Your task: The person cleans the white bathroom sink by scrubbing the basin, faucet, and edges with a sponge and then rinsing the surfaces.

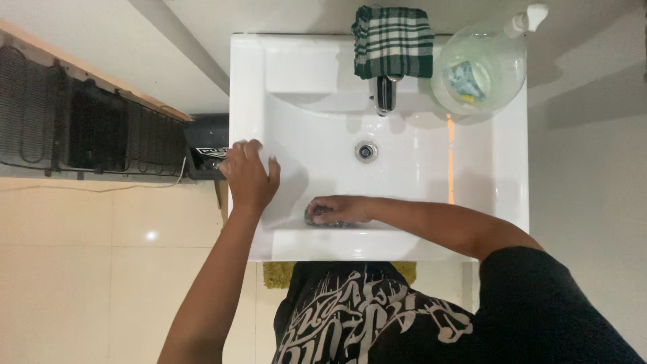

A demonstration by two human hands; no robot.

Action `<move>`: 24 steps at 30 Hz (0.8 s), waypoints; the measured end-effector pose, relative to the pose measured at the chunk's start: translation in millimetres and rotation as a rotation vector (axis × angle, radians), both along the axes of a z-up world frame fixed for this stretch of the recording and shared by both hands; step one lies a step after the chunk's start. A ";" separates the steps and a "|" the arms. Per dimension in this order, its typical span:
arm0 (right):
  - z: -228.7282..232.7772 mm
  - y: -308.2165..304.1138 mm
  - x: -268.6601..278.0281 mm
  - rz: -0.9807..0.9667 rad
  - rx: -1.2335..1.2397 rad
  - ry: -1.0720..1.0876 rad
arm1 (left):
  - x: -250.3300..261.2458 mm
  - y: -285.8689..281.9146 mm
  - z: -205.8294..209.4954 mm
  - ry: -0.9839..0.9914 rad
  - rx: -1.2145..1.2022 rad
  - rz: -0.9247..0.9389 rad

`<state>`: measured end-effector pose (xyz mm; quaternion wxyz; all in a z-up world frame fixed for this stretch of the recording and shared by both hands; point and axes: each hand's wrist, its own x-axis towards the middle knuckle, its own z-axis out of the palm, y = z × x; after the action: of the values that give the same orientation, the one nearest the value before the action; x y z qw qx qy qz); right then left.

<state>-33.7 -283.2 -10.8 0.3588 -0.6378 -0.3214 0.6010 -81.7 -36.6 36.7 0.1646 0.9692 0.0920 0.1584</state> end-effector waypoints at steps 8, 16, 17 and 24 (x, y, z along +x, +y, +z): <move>-35.2 -118.6 17.1 -0.020 -0.303 -0.196 | -23.7 11.5 -12.9 -0.024 0.027 0.003; -22.9 13.8 -14.4 -0.123 -0.098 -0.094 | -24.8 10.7 -20.8 -0.030 0.000 0.013; -14.9 12.0 -16.5 -0.140 -0.005 0.000 | -24.6 10.5 -20.9 -0.032 -0.001 0.012; -33.2 -111.2 6.8 -0.012 -0.298 -0.444 | -26.1 9.0 -23.0 -0.057 0.008 0.022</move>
<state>-26.9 -394.4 -43.9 0.1850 -0.8018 -0.2965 0.4848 -107.8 -27.6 13.8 0.1614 0.9639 0.0973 0.1879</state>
